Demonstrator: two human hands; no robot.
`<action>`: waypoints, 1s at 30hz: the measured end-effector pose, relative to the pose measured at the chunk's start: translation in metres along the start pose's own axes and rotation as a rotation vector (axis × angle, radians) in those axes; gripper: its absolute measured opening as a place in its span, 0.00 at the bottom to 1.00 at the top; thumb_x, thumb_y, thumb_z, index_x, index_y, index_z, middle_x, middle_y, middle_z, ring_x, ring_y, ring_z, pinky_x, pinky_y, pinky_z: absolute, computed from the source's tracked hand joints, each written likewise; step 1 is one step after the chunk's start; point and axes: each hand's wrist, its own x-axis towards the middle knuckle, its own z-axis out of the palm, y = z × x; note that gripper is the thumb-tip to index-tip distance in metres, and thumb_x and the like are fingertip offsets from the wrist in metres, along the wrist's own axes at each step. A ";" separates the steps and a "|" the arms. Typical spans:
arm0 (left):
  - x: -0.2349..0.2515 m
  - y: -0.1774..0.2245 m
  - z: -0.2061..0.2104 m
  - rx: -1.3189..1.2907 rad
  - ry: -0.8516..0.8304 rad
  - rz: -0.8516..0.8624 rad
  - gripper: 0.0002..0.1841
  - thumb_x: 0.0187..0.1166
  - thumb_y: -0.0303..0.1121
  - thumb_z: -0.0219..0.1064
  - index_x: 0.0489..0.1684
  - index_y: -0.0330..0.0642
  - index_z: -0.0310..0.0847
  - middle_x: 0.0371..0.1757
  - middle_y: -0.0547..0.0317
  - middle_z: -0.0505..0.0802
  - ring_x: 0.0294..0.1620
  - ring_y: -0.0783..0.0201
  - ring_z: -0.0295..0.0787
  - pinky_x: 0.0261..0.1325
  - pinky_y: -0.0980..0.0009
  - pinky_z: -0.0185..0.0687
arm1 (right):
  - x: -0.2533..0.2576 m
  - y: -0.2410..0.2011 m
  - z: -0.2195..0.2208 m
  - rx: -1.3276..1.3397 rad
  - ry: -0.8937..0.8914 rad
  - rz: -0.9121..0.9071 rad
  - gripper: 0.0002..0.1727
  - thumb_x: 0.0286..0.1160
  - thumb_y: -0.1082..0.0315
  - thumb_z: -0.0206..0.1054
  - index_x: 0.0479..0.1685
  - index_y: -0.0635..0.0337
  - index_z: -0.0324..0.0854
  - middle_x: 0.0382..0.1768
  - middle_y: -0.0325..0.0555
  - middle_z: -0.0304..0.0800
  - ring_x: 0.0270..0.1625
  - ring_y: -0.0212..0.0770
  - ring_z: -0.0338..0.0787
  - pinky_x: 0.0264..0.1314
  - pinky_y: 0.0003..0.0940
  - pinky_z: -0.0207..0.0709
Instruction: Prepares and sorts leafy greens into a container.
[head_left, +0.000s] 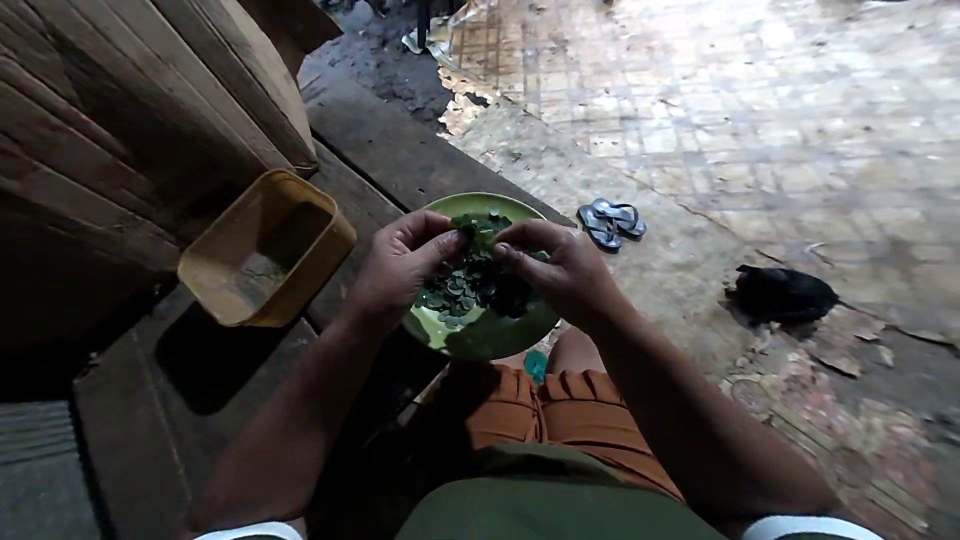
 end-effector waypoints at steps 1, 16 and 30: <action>-0.001 0.000 -0.001 0.016 -0.015 -0.012 0.04 0.82 0.25 0.65 0.48 0.40 0.83 0.39 0.66 0.92 0.39 0.74 0.90 0.46 0.75 0.89 | 0.000 0.000 -0.001 -0.010 -0.006 0.007 0.10 0.83 0.63 0.65 0.49 0.57 0.89 0.41 0.38 0.92 0.44 0.28 0.90 0.52 0.32 0.85; 0.002 -0.013 0.014 0.137 -0.107 0.154 0.07 0.77 0.24 0.71 0.49 0.39 0.87 0.40 0.63 0.94 0.39 0.74 0.92 0.47 0.75 0.90 | 0.005 -0.007 -0.010 -0.205 -0.073 -0.108 0.07 0.79 0.67 0.67 0.45 0.56 0.91 0.38 0.40 0.93 0.43 0.34 0.91 0.51 0.40 0.84; -0.005 -0.007 -0.005 0.470 -0.098 0.213 0.09 0.78 0.29 0.72 0.52 0.42 0.87 0.46 0.62 0.93 0.43 0.74 0.92 0.47 0.75 0.90 | 0.002 0.015 -0.021 -0.228 -0.078 -0.078 0.09 0.80 0.63 0.67 0.43 0.56 0.90 0.38 0.40 0.92 0.42 0.33 0.91 0.51 0.37 0.85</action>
